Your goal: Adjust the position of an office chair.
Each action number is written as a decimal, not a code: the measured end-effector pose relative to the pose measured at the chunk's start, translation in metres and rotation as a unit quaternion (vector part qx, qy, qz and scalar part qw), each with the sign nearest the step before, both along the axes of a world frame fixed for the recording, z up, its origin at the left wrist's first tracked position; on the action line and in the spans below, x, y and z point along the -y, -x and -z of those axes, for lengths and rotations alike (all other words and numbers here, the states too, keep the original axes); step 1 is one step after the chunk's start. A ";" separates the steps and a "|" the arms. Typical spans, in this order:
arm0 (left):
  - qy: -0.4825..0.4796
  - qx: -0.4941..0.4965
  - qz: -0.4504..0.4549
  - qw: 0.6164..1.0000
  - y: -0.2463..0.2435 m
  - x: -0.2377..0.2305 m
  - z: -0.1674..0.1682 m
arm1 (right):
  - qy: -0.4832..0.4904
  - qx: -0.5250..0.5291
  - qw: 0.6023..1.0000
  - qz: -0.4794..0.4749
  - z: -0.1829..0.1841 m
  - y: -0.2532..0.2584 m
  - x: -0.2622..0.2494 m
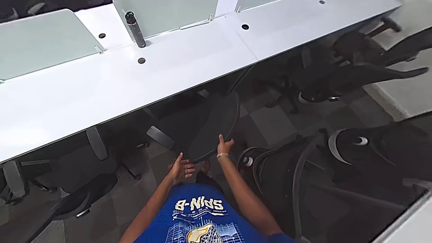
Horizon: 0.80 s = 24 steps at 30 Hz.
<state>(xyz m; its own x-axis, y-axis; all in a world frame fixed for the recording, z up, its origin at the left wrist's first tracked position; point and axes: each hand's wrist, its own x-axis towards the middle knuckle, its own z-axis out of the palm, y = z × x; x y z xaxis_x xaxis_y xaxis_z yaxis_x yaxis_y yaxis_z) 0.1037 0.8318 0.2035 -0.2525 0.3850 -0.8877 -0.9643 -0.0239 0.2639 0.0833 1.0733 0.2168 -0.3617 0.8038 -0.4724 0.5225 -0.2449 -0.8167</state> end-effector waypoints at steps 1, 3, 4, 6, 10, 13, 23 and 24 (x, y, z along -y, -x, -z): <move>0.010 0.000 -0.023 1.000 -0.006 -0.001 -0.008 | 0.045 -0.007 0.999 0.007 0.001 -0.014 0.016; 0.048 -0.004 -0.077 0.996 -0.018 0.001 -0.018 | 0.161 -0.010 0.987 0.006 0.000 -0.041 0.037; 0.083 -0.013 -0.120 0.989 -0.023 0.003 -0.017 | 0.219 -0.004 0.976 0.007 0.000 -0.049 0.039; 0.150 -0.048 -0.218 0.963 -0.022 0.003 -0.013 | 0.286 0.001 0.958 0.004 -0.005 -0.046 0.020; 0.257 -0.132 -0.371 0.883 0.016 -0.006 -0.010 | 0.291 -0.049 0.955 0.014 -0.004 -0.011 -0.053; 0.325 -0.138 -0.378 0.856 0.042 -0.005 -0.012 | 0.285 -0.034 0.958 0.011 -0.007 0.002 -0.052; 0.335 -0.142 -0.385 0.848 0.095 -0.078 -0.008 | 0.158 -0.026 0.987 -0.016 -0.006 0.084 -0.113; 0.330 -0.140 -0.385 0.850 0.103 -0.081 -0.006 | 0.155 -0.027 0.987 -0.025 -0.005 0.092 -0.119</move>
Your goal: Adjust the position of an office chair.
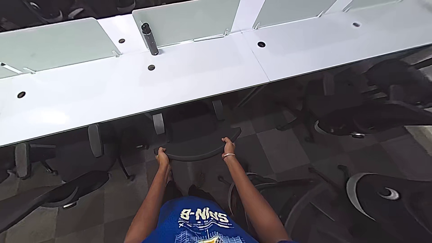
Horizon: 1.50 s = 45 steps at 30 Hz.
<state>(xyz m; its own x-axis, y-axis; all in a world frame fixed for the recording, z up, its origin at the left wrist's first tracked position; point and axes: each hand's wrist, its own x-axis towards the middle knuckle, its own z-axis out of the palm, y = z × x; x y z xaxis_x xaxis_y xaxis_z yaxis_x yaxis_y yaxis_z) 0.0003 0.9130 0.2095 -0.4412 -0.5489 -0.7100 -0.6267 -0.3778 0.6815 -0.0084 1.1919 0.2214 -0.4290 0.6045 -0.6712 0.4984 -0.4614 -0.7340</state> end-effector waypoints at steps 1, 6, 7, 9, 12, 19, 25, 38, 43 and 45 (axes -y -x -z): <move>-0.007 0.000 0.000 1.000 0.009 -0.004 0.001 | -0.004 0.001 1.000 -0.007 0.002 0.009 -0.005; -0.015 -0.010 0.009 1.000 0.062 -0.011 0.005 | -0.037 0.026 0.997 -0.062 -0.002 0.064 -0.015; -0.018 -0.007 0.026 0.999 0.070 -0.009 0.007 | -0.050 0.030 0.996 -0.070 -0.002 0.076 -0.017; -0.004 0.001 0.072 0.997 0.089 -0.007 0.014 | -0.065 0.039 0.993 -0.095 0.003 0.102 -0.026; -0.028 0.015 0.128 0.991 0.122 -0.003 0.021 | -0.076 0.058 0.987 -0.132 0.009 0.143 -0.039; -0.020 0.034 0.179 0.983 0.195 -0.011 0.018 | -0.090 0.068 0.982 -0.154 0.011 0.227 -0.051; 0.021 0.040 0.253 0.966 0.218 -0.023 0.011 | -0.126 0.115 0.973 -0.154 0.010 0.266 -0.066; -0.068 -0.025 0.523 0.849 0.131 -0.059 0.033 | -0.057 0.002 0.970 -0.235 0.004 0.103 -0.092; -0.165 0.078 0.797 0.576 0.121 -0.153 0.029 | 0.029 0.074 0.996 0.026 0.022 -0.096 -0.065; -0.140 0.046 0.854 0.498 0.125 -0.204 0.015 | 0.073 0.098 0.980 0.157 0.024 -0.160 -0.043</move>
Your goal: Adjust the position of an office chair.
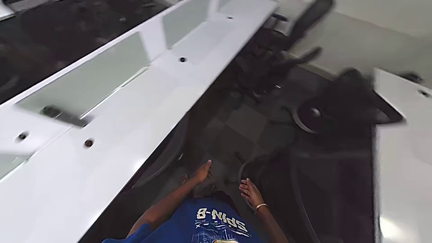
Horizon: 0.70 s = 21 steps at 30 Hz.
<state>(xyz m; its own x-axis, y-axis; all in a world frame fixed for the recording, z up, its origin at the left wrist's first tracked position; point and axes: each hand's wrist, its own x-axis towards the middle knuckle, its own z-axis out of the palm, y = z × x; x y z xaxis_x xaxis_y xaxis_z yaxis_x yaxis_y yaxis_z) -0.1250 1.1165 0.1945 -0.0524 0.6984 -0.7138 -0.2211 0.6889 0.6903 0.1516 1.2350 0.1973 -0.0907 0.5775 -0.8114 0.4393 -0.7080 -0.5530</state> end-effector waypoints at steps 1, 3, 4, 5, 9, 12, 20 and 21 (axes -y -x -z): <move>-0.021 -0.017 0.034 0.999 0.001 -0.026 -0.006 | 0.015 0.003 0.998 0.068 -0.003 -0.026 0.012; -0.043 -0.046 0.088 0.994 -0.005 -0.077 -0.017 | 0.032 -0.014 0.979 0.199 -0.007 -0.072 0.035; -0.052 -0.063 0.108 0.991 -0.010 -0.102 -0.022 | 0.031 -0.030 0.966 0.255 -0.006 -0.091 0.045; -0.059 -0.076 0.122 0.988 -0.017 -0.128 -0.027 | 0.028 -0.049 0.952 0.300 -0.005 -0.105 0.052; -0.089 -0.098 0.145 0.981 -0.076 -0.213 -0.037 | 0.010 -0.116 0.905 0.408 0.001 -0.136 0.058; -0.090 -0.102 0.179 0.974 -0.140 -0.255 -0.049 | -0.019 -0.167 0.854 0.492 -0.007 -0.144 0.046; -0.041 -0.088 0.101 0.990 -0.276 -0.289 -0.060 | -0.128 -0.177 0.535 0.816 -0.007 -0.198 0.060; -0.039 -0.090 0.078 0.992 -0.282 -0.294 -0.060 | -0.112 -0.195 0.513 0.828 -0.018 -0.203 0.056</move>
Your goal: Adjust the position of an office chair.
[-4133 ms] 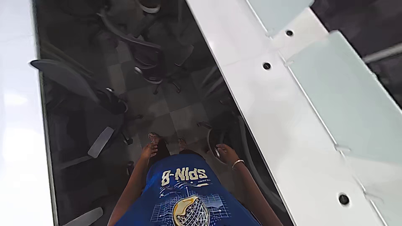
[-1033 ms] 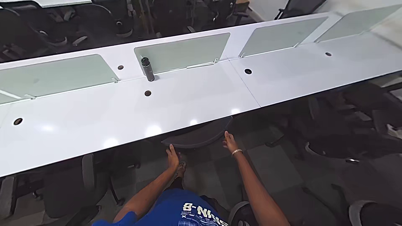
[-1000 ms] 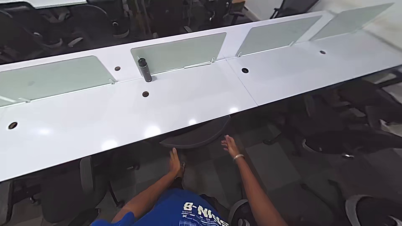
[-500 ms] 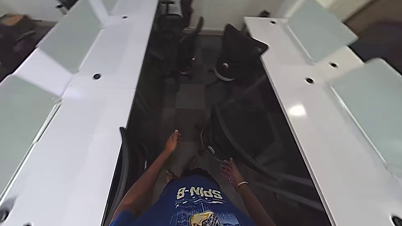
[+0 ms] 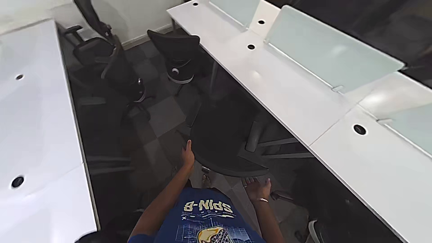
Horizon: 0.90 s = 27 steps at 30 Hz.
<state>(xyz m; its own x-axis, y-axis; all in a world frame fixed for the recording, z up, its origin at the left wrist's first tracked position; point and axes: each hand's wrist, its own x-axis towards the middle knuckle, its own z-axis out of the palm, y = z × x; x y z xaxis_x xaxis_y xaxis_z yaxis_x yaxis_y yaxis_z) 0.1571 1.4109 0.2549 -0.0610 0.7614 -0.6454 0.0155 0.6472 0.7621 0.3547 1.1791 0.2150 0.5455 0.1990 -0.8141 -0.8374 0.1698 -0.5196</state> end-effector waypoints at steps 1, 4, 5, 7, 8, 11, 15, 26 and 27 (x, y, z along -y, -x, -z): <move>-0.003 0.005 -0.014 1.000 -0.004 -0.008 0.001 | -0.006 -0.009 1.000 -0.006 -0.013 0.001 -0.010; 0.006 0.031 -0.012 0.999 -0.013 -0.035 0.007 | 0.018 0.038 0.999 -0.035 -0.058 0.014 -0.055; 0.015 0.030 -0.003 0.999 -0.015 -0.049 0.004 | 0.037 0.047 0.998 -0.036 -0.062 0.020 -0.070; 0.026 0.030 0.028 0.999 -0.025 -0.085 -0.004 | 0.075 0.057 0.995 -0.021 -0.055 0.032 -0.096; 0.024 0.027 0.045 0.998 -0.033 -0.103 -0.007 | 0.091 0.060 0.994 -0.007 -0.050 0.036 -0.106; 0.013 0.022 0.111 0.994 -0.060 -0.156 -0.007 | 0.093 0.057 0.994 0.020 -0.046 0.038 -0.137; 0.005 0.009 0.199 0.980 -0.100 -0.216 -0.002 | 0.087 0.055 0.993 0.048 -0.041 0.029 -0.179; -0.022 -0.025 0.282 0.959 -0.219 -0.308 0.003 | 0.061 0.044 0.996 0.036 -0.042 -0.074 -0.256; -0.021 -0.034 0.290 0.956 -0.232 -0.316 0.004 | 0.055 0.046 0.997 0.037 -0.041 -0.086 -0.264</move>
